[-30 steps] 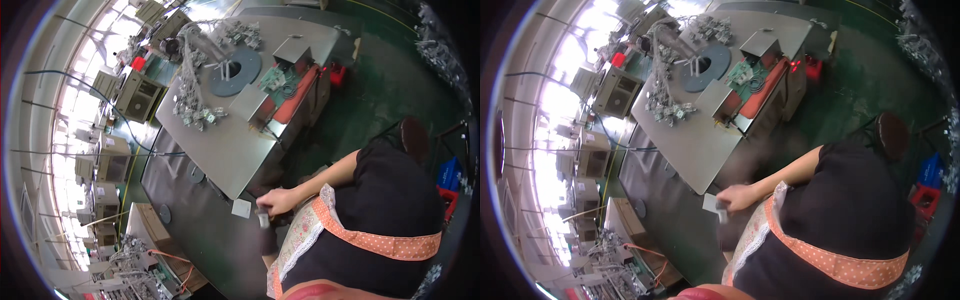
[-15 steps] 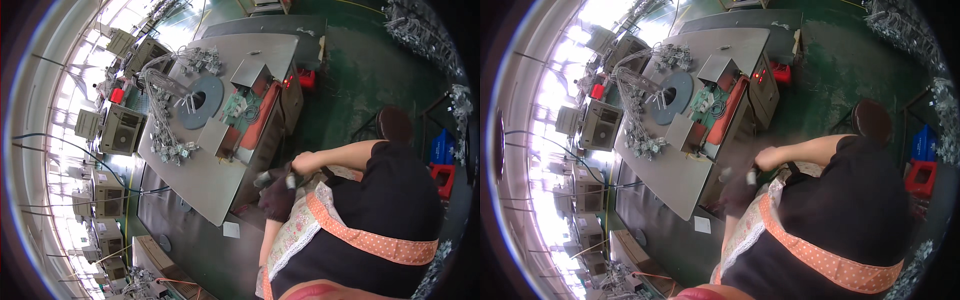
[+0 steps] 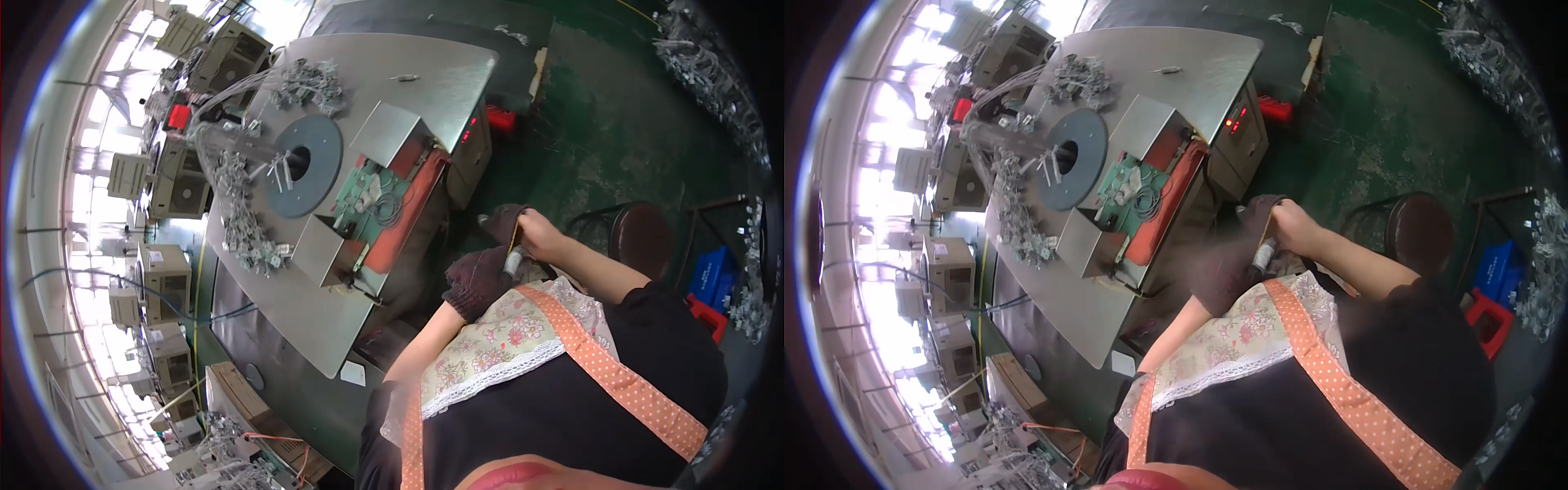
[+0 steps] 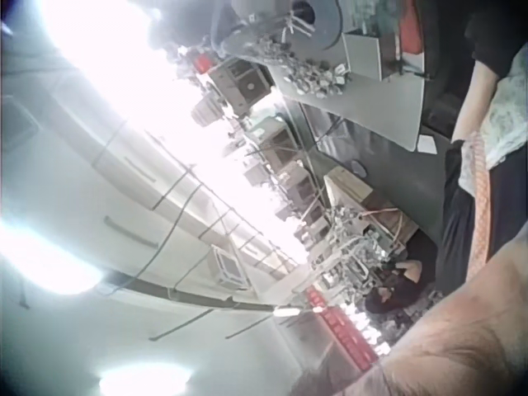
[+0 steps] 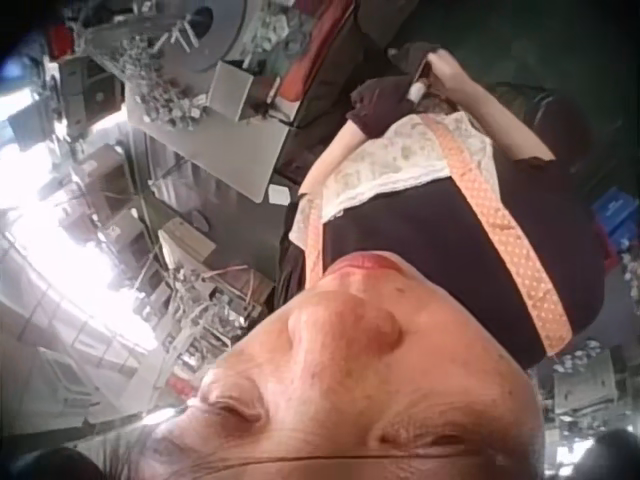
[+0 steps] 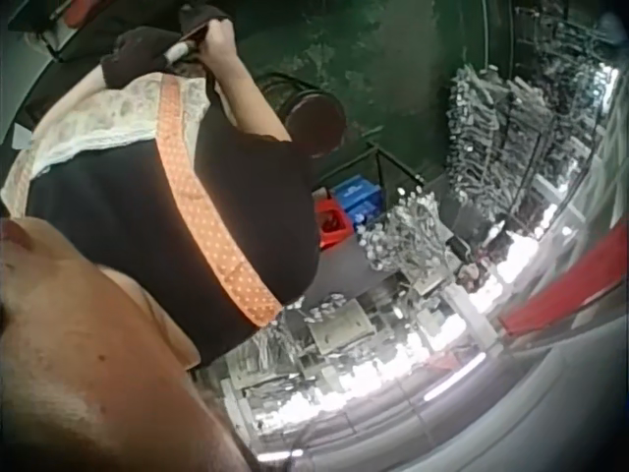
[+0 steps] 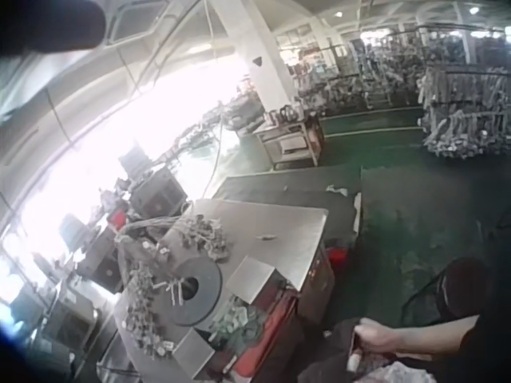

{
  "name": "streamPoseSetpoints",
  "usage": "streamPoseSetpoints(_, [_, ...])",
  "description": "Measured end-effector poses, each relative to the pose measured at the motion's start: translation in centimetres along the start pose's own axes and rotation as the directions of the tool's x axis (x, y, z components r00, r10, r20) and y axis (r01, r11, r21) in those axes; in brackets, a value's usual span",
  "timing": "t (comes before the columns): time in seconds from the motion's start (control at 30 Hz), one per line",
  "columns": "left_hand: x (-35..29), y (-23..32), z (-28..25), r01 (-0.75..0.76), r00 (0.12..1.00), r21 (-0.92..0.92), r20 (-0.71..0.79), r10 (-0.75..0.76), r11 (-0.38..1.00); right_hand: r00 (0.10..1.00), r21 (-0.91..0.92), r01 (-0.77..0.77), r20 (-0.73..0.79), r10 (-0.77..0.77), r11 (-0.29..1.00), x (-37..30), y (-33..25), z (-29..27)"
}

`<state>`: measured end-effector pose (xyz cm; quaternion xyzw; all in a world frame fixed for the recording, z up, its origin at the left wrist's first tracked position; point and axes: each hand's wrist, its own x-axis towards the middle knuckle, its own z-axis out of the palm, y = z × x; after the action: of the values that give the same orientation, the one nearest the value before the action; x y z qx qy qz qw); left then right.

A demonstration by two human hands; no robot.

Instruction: The person uses a power tool on a series of small metal components, then gathers the components and their attached wires and moves to a machine. They repeatedly pick up the components one at a time, place them into a slot on the machine to be processed, and then remove them.

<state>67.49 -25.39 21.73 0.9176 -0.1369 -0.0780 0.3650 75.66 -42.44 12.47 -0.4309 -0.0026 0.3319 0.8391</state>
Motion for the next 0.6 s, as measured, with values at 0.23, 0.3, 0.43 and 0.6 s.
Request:
streamPoseSetpoints(0.23, [4.4,0.3,1.0,-0.174,0.982,0.032,0.080,0.171,0.984,0.933,-0.966,0.246,0.212,0.291,-0.083,5.9,1.5,-3.8])
streamPoseSetpoints(0.3, [5.4,0.5,0.4,-0.262,0.951,0.060,0.184,0.247,0.963,0.934,-0.921,0.302,0.338,0.115,0.247,8.2,6.4,-6.7])
streamPoseSetpoints(0.43, [6.4,-0.1,-0.7,-0.181,0.909,0.083,0.396,0.134,0.980,0.842,-0.813,0.484,0.534,0.083,0.323,9.1,2.9,-4.2])
streamPoseSetpoints(0.6, [5.6,-5.9,2.2,-0.315,0.884,-0.047,0.349,0.311,0.948,0.979,0.536,-0.175,0.182,0.090,0.826,5.6,-0.1,1.3])
